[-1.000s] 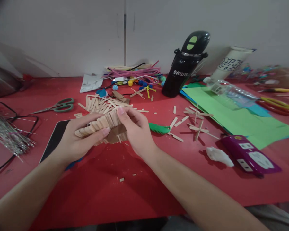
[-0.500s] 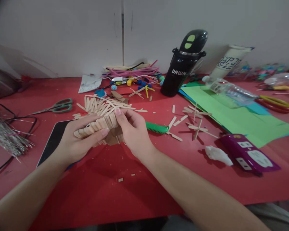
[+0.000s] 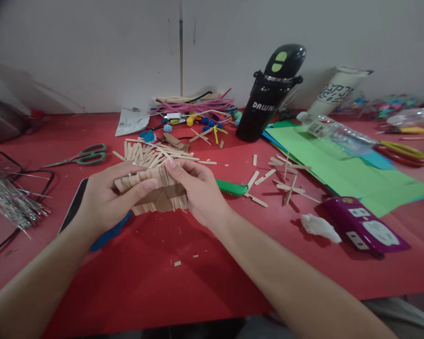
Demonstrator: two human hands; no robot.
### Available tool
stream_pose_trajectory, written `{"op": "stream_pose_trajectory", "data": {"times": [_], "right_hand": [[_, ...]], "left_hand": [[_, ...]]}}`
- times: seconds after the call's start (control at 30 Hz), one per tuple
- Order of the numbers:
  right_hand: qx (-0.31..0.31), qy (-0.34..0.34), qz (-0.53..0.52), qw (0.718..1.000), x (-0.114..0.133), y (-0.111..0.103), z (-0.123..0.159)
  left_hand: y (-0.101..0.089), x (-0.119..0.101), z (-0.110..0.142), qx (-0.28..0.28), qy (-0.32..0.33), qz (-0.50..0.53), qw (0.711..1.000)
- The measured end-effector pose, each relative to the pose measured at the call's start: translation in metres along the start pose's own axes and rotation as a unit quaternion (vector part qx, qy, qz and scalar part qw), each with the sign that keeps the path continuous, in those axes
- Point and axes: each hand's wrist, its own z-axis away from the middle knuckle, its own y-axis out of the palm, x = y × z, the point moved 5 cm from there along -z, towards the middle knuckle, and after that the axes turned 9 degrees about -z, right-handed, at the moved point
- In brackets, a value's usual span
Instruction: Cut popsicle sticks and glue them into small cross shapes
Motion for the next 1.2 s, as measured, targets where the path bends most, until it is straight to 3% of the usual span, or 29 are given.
{"op": "stream_pose_trajectory", "data": {"times": [0.13,0.33,0.6,0.77,1.03,1.2], "right_hand": [[-0.028,-0.008,-0.017,0.999,0.0,-0.005,-0.004],[0.017,0.009,-0.01,1.0,0.0,-0.002,-0.004],[-0.014,-0.042,0.011,0.999,0.002,-0.007,-0.004],[-0.017,-0.074,0.032,0.997,0.004,-0.007,-0.006],[0.006,-0.018,0.026,0.999,-0.001,-0.003,-0.006],[-0.022,-0.053,0.053,0.997,-0.004,-0.005,-0.005]], "left_hand": [[-0.003,-0.001,0.0,-0.003,0.05,-0.046,0.998],[-0.005,-0.001,0.001,-0.02,0.075,-0.099,0.992],[-0.004,-0.011,0.008,-0.068,0.179,-0.195,0.962],[-0.005,-0.01,0.009,-0.083,0.178,-0.189,0.962],[-0.005,-0.011,0.006,-0.071,0.136,-0.16,0.975],[-0.005,-0.012,0.006,-0.081,0.136,-0.158,0.975]]}}
